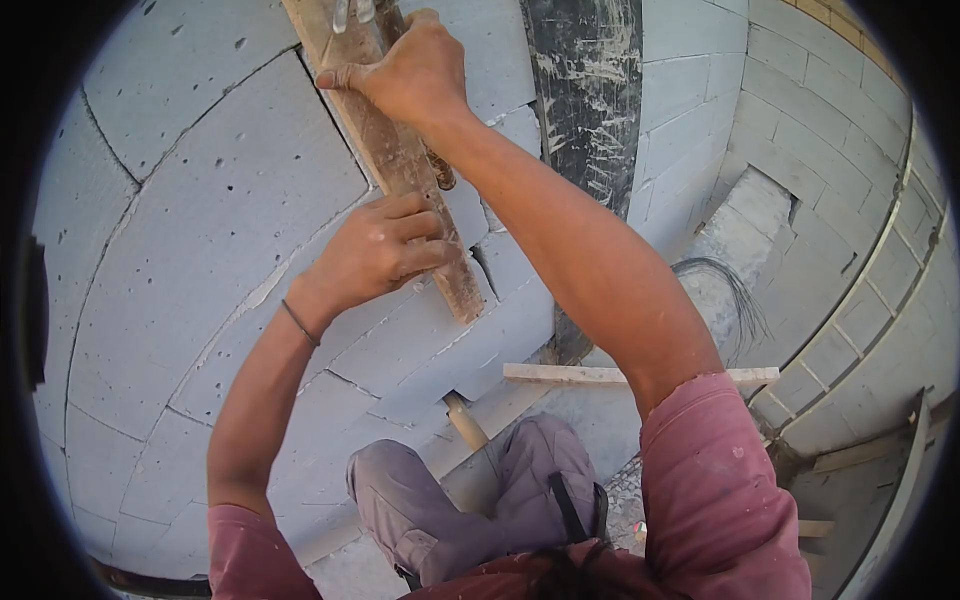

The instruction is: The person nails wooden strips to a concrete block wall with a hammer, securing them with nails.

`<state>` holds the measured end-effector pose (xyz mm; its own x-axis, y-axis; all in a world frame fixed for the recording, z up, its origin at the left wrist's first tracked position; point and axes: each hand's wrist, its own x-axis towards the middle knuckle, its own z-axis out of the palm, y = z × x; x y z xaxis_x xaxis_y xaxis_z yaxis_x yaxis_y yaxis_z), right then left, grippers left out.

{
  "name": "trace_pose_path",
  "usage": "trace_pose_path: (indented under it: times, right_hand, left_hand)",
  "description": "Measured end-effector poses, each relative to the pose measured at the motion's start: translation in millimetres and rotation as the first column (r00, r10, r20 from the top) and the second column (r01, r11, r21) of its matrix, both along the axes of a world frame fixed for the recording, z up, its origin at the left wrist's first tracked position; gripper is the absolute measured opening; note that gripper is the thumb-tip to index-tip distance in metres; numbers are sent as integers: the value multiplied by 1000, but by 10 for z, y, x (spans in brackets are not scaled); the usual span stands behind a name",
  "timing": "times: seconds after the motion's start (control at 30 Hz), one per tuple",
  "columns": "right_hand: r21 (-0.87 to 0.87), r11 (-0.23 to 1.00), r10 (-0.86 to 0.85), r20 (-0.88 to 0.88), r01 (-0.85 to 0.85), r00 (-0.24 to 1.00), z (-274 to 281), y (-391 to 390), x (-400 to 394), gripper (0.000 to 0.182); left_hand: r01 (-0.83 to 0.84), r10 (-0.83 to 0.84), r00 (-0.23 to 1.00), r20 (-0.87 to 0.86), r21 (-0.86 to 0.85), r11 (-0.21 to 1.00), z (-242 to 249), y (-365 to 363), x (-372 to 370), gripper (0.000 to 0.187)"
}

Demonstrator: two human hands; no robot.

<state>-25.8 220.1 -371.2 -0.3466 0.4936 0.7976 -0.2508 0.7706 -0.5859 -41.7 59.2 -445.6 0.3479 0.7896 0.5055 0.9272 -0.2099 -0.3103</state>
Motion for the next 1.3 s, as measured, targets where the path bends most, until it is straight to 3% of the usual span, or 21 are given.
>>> trace_pose_path:
  times: [0.07,0.2,0.27,0.4,0.5,0.57,0.67,0.73,0.8,0.87,0.93,1.03,1.07,1.13,1.17,1.23,1.3]
  right_hand:
    - [-80,982,173,-9,-173,985,97,34,100,89]
    - [-81,986,150,77,-144,986,130,-6,218,85]
    - [-34,983,181,-17,-181,983,96,13,210,81]
    - [-63,983,170,-21,-171,985,42,-64,198,75]
    - [-96,979,180,-20,-181,983,37,-115,222,70]
    - [4,981,192,-88,-192,978,3,-85,199,59]
    - [-19,990,134,-140,-138,981,70,15,329,50]
    - [19,998,61,-328,-58,943,59,181,501,46]
    - [-98,988,70,-391,-117,918,-116,232,786,47]
    - [-67,969,180,-477,-240,860,-542,277,1032,35]
    - [-145,926,272,-384,-348,883,-1082,139,1370,28]
    - [-332,919,233,21,-213,972,-2010,-20,1781,14]
    - [-374,915,219,142,-153,965,-2299,-123,1919,14]
    - [-480,854,377,302,-203,876,-3011,-106,2144,29]
    - [-483,854,378,313,-196,871,-3063,-184,2246,29]
    - [-706,689,520,324,-164,791,-3050,-356,2329,27]
    - [-721,660,518,235,-210,823,-2730,-448,2397,24]
  left_hand:
    - [19,-29,999,-34,-251,968,40,102,-23,21]
    - [78,-91,995,-36,-261,962,77,210,-212,18]
    - [-31,2,995,-99,-293,956,9,178,-387,20]
    - [-15,-9,996,-89,-264,964,-92,176,-426,20]
    - [-122,107,991,-79,-216,969,-123,160,-427,18]
    - [-139,120,986,-114,-173,975,-137,174,-433,18]
    - [-166,146,983,-112,-196,967,-131,173,-421,21]
    - [-160,142,985,-101,-201,966,-111,179,-426,22]
    - [-157,146,987,-68,-211,965,-125,166,-430,22]
    - [-170,152,985,-86,-261,950,-92,170,-438,25]
    - [-187,176,982,-66,-255,948,-110,169,-442,27]
    - [-192,179,981,-80,-214,958,-121,173,-462,31]
    - [-179,161,981,-107,-180,967,-133,179,-464,33]
    - [-176,157,979,-132,-155,972,-139,198,-473,34]
    - [-176,153,974,-166,-134,975,-149,200,-473,35]
    - [-183,158,974,-161,-157,970,-154,203,-476,35]
    - [-194,167,973,-157,-182,964,-142,213,-493,35]
